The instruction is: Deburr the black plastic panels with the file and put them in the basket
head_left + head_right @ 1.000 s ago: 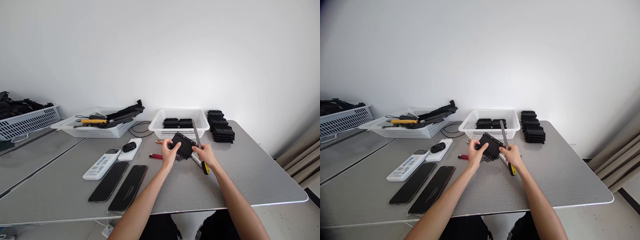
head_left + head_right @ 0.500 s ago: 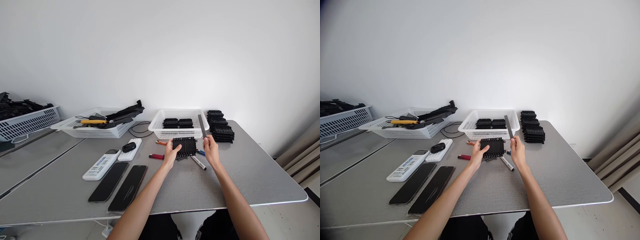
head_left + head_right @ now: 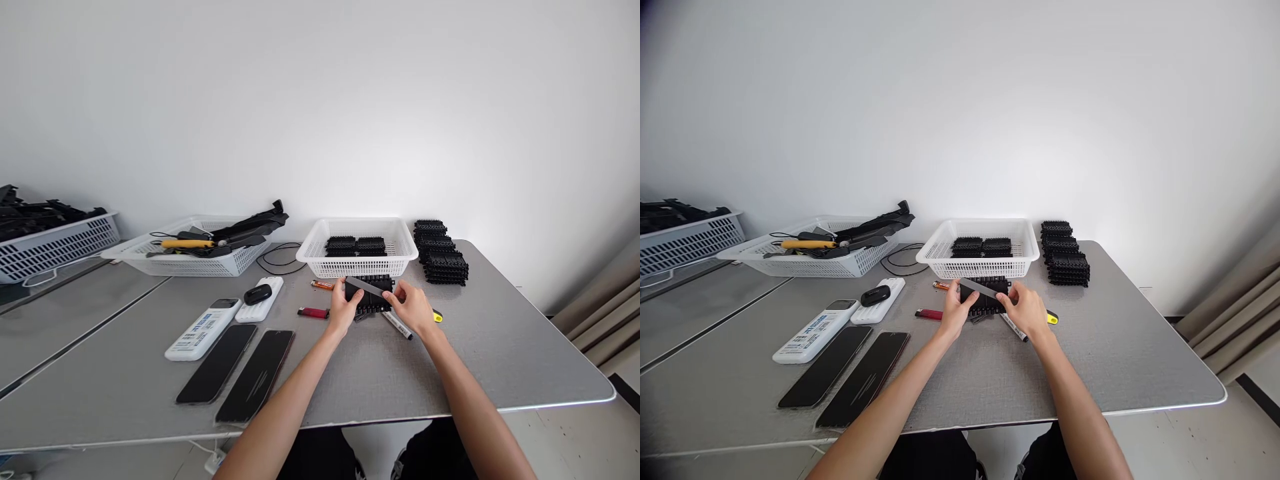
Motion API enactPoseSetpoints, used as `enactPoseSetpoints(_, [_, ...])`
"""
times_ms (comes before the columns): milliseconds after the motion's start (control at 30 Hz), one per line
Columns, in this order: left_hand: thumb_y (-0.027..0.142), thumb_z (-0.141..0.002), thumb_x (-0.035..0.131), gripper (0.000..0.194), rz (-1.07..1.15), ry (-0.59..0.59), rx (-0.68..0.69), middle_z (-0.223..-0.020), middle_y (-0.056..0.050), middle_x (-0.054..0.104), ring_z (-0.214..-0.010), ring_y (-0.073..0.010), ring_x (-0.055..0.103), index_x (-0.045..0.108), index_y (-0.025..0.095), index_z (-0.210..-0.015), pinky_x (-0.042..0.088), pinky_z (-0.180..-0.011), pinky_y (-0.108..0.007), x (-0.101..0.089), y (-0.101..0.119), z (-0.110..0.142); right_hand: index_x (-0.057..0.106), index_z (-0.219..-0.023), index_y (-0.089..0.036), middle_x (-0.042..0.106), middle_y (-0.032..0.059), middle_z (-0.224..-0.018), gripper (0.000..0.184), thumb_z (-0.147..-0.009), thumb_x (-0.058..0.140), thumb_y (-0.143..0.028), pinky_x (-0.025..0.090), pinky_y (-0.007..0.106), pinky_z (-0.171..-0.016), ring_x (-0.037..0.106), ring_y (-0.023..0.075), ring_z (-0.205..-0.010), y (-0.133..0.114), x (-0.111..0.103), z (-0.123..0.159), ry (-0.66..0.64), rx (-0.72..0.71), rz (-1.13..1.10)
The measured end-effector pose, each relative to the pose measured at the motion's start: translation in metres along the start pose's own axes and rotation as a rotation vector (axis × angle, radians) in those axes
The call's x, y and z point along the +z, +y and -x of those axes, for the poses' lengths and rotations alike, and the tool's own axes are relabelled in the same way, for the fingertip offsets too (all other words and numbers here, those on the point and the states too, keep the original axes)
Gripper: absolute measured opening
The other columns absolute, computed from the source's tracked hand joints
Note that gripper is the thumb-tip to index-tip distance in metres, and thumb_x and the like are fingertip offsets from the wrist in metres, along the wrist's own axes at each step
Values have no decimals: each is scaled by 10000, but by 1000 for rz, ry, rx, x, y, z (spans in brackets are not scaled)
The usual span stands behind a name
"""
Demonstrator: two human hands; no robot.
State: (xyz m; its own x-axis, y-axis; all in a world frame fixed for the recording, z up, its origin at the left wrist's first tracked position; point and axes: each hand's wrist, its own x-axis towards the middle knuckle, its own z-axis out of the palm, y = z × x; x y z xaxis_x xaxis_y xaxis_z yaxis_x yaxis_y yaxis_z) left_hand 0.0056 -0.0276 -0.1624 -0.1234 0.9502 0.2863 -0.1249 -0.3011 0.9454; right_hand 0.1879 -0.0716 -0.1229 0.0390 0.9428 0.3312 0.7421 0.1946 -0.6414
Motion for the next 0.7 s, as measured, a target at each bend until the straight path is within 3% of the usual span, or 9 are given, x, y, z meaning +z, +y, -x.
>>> enactPoseSetpoints(200, [264, -695, 718, 392, -18, -18, 27, -1006, -52, 676, -987, -225, 649, 521, 211, -1029, 464, -960, -399, 2, 2, 2, 476, -704, -226, 570, -18, -628, 325, -871, 541, -497, 246, 256, -537, 460, 140, -570, 1, -1, 0, -8, -9, 106])
enactPoseSetpoints(433, [293, -670, 760, 440, 19, 36, -39, -945, -41, 676, -888, -206, 664, 521, 211, -1030, 501, -883, -369, -4, 4, -2, 471, -681, -225, 557, -10, -629, 362, -872, 522, -527, 231, 264, -529, 452, 143, -567, 10, -11, -5, 84, 29, 119])
enactPoseSetpoints(700, [282, -683, 746, 412, -19, 16, 3, -973, -50, 674, -950, -223, 657, 537, 210, -1030, 486, -921, -382, -2, 3, 0, 473, -696, -227, 563, -14, -620, 339, -873, 536, -509, 235, 255, -530, 455, 142, -559, 0, -2, -1, 25, -2, 104])
